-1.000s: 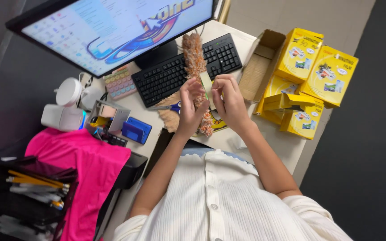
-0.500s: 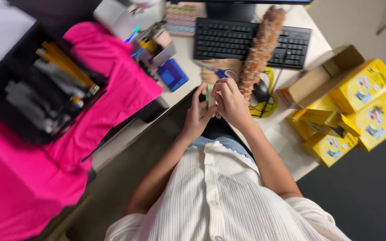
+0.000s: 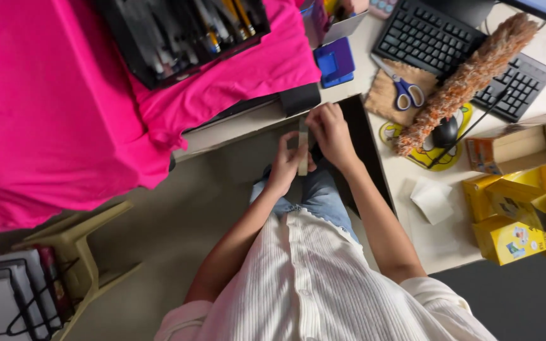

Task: The person organizes boxes of laminating film, handles several plastic zip-lock bags, and prepares a piece of adhesive tape using scissors.

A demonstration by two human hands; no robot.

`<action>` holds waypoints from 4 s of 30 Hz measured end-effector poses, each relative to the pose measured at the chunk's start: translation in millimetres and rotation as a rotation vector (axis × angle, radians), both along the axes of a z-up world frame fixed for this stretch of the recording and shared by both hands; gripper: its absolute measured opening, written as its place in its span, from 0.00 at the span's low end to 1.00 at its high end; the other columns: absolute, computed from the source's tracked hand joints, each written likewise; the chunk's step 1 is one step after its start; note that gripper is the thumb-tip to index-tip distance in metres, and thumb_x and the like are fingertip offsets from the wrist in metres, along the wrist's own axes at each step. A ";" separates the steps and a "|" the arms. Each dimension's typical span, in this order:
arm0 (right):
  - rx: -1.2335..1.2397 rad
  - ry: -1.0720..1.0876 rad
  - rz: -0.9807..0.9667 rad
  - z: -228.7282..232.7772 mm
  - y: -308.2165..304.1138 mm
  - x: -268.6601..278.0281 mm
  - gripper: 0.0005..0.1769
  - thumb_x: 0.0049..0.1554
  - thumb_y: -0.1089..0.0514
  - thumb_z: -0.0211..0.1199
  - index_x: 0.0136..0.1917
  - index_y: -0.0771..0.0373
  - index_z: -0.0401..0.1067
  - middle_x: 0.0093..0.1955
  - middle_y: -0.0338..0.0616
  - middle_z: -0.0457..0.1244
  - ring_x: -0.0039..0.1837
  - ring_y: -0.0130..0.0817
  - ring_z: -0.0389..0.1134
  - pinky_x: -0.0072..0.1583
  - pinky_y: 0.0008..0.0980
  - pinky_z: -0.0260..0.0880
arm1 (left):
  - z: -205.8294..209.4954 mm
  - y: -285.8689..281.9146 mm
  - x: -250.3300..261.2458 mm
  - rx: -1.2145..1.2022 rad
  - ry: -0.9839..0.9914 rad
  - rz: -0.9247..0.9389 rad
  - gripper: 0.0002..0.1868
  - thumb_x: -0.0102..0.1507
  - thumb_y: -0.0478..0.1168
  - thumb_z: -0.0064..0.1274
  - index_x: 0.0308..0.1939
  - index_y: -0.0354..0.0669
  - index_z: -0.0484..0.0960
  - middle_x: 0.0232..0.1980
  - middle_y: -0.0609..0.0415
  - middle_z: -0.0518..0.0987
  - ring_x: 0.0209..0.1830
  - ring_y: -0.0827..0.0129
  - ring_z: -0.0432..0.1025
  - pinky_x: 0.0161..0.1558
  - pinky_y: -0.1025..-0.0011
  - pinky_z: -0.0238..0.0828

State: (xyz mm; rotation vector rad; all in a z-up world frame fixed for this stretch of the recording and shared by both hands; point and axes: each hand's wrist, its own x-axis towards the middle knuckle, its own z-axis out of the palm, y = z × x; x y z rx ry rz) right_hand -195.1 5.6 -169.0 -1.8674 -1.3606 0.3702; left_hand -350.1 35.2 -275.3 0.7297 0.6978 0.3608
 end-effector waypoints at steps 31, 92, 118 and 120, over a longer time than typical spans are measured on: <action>-0.012 -0.072 -0.156 -65.0 59.9 21.0 0.30 0.47 0.58 0.81 0.56 0.60 0.65 0.44 0.44 0.59 0.47 0.46 0.62 0.51 0.42 0.60 | -71.1 0.5 26.9 -0.381 0.038 0.183 0.29 0.64 0.38 0.54 0.65 0.45 0.57 0.40 0.46 0.78 0.37 0.54 0.81 0.45 0.57 0.82; -1.130 0.238 0.928 -108.7 -4.8 186.5 0.29 0.53 0.33 0.67 0.51 0.60 0.75 0.41 0.39 0.70 0.44 0.28 0.70 0.48 0.31 0.70 | -33.2 -35.5 21.3 0.031 0.181 0.436 0.16 0.70 0.46 0.51 0.55 0.39 0.78 0.35 0.54 0.75 0.25 0.66 0.78 0.24 0.72 0.73; -1.226 0.014 0.870 -57.2 62.5 163.5 0.27 0.52 0.34 0.69 0.50 0.58 0.75 0.40 0.38 0.71 0.39 0.29 0.72 0.45 0.32 0.67 | -30.5 -31.0 29.6 -0.019 0.249 0.440 0.14 0.70 0.49 0.52 0.49 0.41 0.79 0.37 0.55 0.79 0.25 0.68 0.79 0.22 0.73 0.67; -1.198 0.034 0.906 -66.6 60.9 166.6 0.27 0.53 0.36 0.70 0.49 0.61 0.77 0.40 0.39 0.71 0.39 0.30 0.71 0.45 0.31 0.68 | -27.3 -30.3 29.8 -0.028 0.260 0.435 0.14 0.70 0.49 0.51 0.49 0.42 0.79 0.37 0.54 0.80 0.25 0.67 0.78 0.21 0.74 0.66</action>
